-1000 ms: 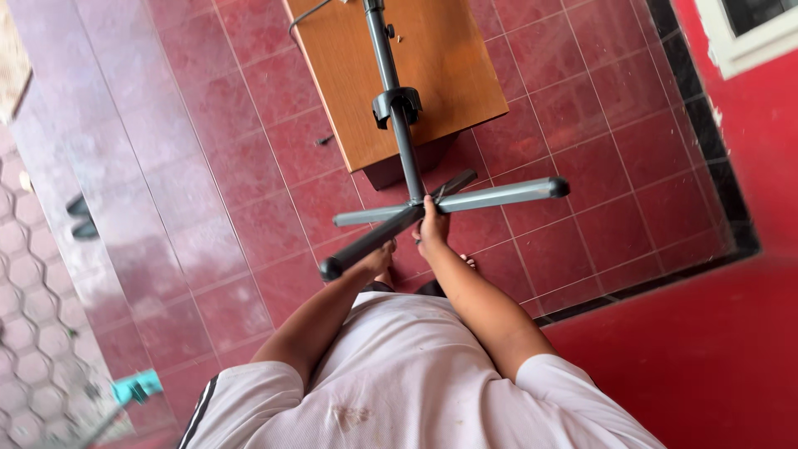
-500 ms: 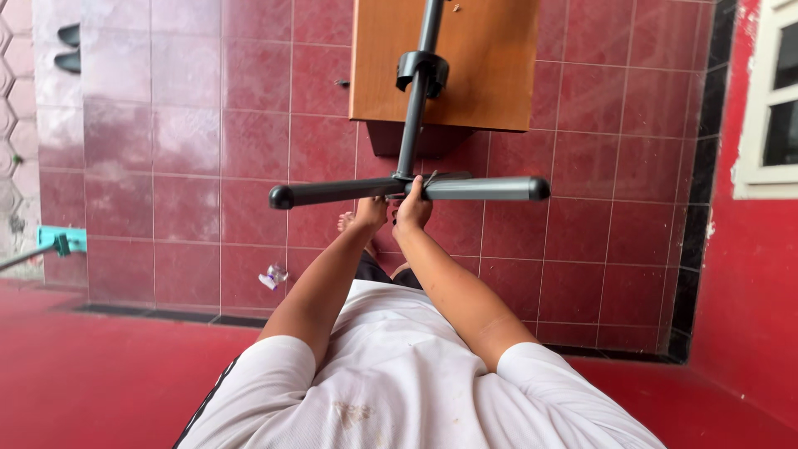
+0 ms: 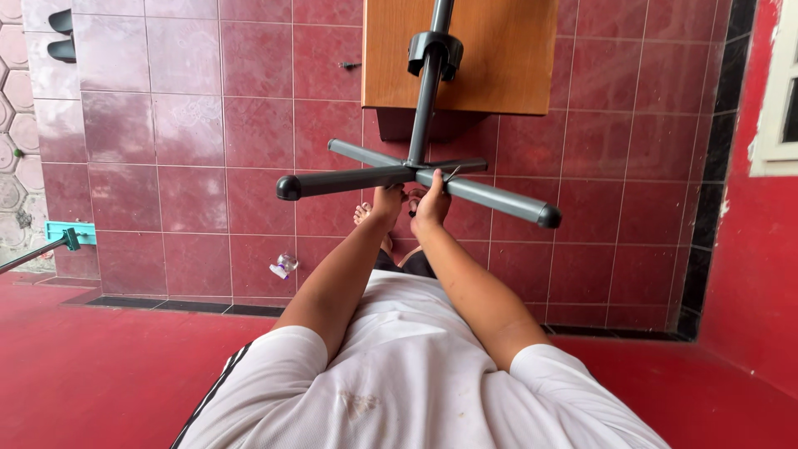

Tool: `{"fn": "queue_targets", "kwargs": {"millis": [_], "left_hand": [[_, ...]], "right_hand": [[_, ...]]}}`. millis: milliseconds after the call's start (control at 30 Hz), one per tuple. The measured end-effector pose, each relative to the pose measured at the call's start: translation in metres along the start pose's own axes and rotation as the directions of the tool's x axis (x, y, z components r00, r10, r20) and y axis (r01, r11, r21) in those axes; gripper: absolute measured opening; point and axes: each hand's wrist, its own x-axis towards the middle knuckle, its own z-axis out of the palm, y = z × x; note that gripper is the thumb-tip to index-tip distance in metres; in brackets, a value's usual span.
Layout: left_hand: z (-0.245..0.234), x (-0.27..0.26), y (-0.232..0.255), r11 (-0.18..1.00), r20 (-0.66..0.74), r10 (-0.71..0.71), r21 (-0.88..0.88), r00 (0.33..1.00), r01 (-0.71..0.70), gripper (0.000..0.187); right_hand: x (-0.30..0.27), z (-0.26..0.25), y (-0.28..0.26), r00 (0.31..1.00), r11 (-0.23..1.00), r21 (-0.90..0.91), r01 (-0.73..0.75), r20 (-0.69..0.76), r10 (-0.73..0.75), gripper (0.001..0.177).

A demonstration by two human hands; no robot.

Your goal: The person assembles a standing electric fan by attaching the base legs to the central pole and securing them with screws. They then lift and position the fan upright on the floor.

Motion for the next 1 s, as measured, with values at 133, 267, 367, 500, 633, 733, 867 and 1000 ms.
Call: {"fn": "queue_targets", "kwargs": {"millis": [133,267,367,500,633,733,867,1000], "left_hand": [[0.002,0.003,-0.001,0.998,-0.016,-0.017,0.052,1.0,0.017,0.009],[0.006,-0.002,0.003,0.996,-0.002,-0.001,0.087,1.0,0.001,0.008],[0.012,-0.009,0.012,0.973,-0.013,-0.065,0.221,0.998,0.066,0.005],[0.012,-0.02,0.014,0.916,0.078,0.022,0.398,0.997,-0.051,0.014],[0.012,-0.028,0.017,0.911,0.259,0.284,0.227,0.923,-0.344,0.034],[0.027,-0.038,0.027,0.964,0.005,0.114,0.24,0.993,-0.112,0.052],[0.065,-0.047,0.046,0.993,-0.22,-0.054,0.091,0.974,0.076,0.051],[0.085,-0.045,0.039,0.997,-0.324,-0.079,-0.007,0.943,0.081,0.04]], "right_hand": [[-0.012,0.004,-0.007,0.999,0.999,-0.038,-0.009,0.035,0.01,0.058],[-0.022,0.008,-0.01,0.999,0.998,-0.056,0.006,0.042,-0.003,0.059],[-0.021,0.009,-0.011,0.999,0.998,-0.066,-0.009,0.038,0.012,0.059],[-0.016,0.004,-0.008,0.998,0.997,-0.074,-0.011,0.068,0.016,0.058],[-0.013,-0.003,-0.008,0.999,0.984,-0.18,0.005,0.051,0.004,0.059],[-0.017,-0.009,-0.012,0.999,0.973,-0.231,-0.026,0.041,0.036,0.059],[-0.023,-0.018,-0.021,0.982,0.964,-0.266,0.012,0.184,0.038,0.049],[-0.019,-0.051,-0.03,0.942,0.899,-0.429,0.087,0.329,0.066,0.04]]}}
